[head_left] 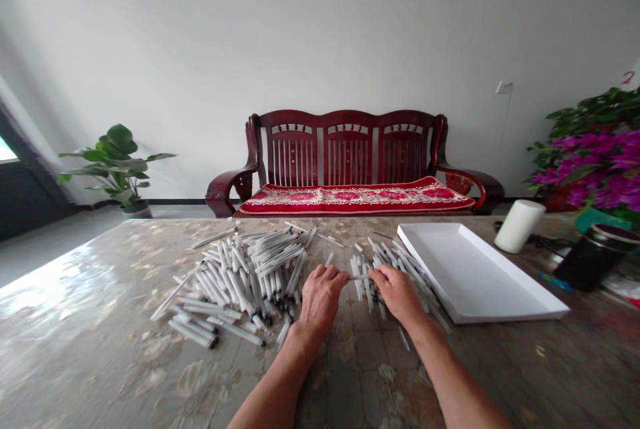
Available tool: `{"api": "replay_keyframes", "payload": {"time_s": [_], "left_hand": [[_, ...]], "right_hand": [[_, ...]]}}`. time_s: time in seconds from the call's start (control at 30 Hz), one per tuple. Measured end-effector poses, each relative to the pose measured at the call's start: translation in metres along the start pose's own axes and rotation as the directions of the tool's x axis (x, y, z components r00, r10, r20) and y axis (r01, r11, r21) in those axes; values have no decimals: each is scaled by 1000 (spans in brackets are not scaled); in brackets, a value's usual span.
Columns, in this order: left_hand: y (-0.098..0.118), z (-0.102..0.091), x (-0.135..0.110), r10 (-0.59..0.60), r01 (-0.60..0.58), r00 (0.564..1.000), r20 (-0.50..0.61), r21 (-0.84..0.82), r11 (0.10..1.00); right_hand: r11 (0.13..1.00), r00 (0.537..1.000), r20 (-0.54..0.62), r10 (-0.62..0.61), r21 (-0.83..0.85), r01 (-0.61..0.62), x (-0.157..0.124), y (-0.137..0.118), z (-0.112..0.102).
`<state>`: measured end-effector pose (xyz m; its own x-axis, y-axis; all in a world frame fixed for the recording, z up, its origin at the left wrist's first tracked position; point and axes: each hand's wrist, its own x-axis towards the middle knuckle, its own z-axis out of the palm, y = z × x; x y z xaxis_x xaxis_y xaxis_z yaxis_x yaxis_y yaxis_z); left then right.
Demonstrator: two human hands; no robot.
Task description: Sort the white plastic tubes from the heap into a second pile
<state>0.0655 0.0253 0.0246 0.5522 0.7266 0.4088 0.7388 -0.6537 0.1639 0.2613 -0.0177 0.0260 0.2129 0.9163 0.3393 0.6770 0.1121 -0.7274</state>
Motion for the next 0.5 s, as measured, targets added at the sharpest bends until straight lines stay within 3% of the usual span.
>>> {"api": "replay_keyframes", "payload": {"time_s": [0.23, 0.5], "left_hand": [[-2, -3, 2, 37, -36, 999, 29, -37, 999], [-6, 5, 2, 101, -101, 995, -5, -78, 992]], "right_hand": [[954, 998, 53, 33, 297, -47, 4, -1, -4], [916, 994, 96, 51, 392, -85, 7, 8, -4]]}}
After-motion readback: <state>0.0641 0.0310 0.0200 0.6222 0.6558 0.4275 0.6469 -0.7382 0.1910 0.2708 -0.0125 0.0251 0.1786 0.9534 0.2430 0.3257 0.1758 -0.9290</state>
